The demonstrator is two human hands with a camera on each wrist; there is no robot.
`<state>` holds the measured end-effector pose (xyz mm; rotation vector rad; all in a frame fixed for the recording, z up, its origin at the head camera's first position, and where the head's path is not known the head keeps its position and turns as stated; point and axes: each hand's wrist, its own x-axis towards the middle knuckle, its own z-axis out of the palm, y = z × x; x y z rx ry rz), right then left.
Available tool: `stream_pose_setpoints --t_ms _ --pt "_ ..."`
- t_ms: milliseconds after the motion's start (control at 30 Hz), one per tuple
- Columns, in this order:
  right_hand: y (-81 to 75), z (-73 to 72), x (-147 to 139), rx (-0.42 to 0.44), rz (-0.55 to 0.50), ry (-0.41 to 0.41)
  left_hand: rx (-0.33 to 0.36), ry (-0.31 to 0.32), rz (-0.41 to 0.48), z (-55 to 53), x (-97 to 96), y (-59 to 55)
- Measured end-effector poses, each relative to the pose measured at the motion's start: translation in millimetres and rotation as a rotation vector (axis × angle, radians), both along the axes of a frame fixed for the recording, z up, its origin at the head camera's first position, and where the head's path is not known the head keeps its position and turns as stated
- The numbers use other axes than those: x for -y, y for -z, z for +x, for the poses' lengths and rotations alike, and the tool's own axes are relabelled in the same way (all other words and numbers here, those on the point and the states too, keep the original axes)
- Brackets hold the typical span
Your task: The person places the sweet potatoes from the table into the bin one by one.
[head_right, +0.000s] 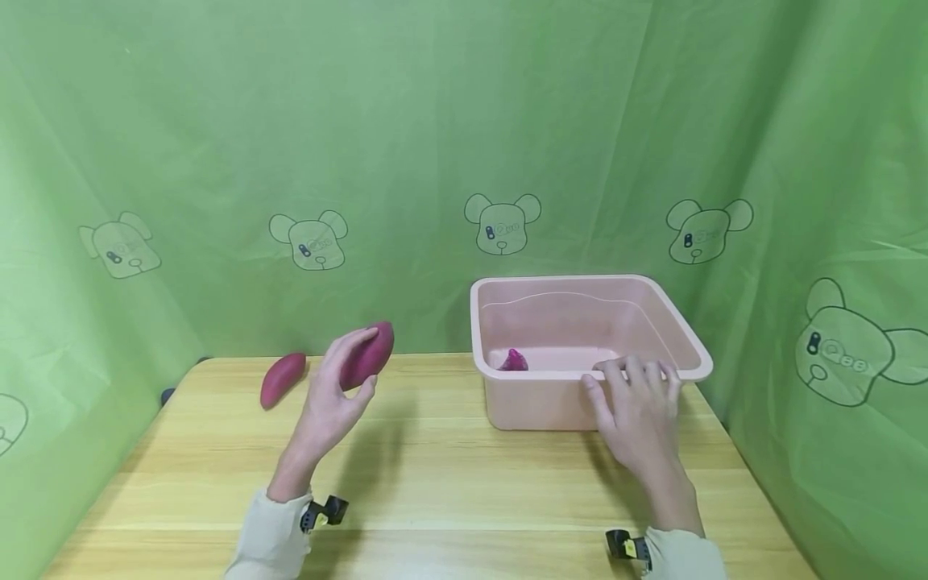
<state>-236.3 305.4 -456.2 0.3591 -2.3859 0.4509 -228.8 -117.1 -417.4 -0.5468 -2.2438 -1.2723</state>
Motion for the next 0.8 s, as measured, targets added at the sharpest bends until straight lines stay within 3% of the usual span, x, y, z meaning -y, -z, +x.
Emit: stream_pose_setpoints --t_ms 800 --pt "0.7 -0.5 -1.3 0.003 0.001 -0.006 -0.024 0.033 0.003 1.7 -11.7 1.5"
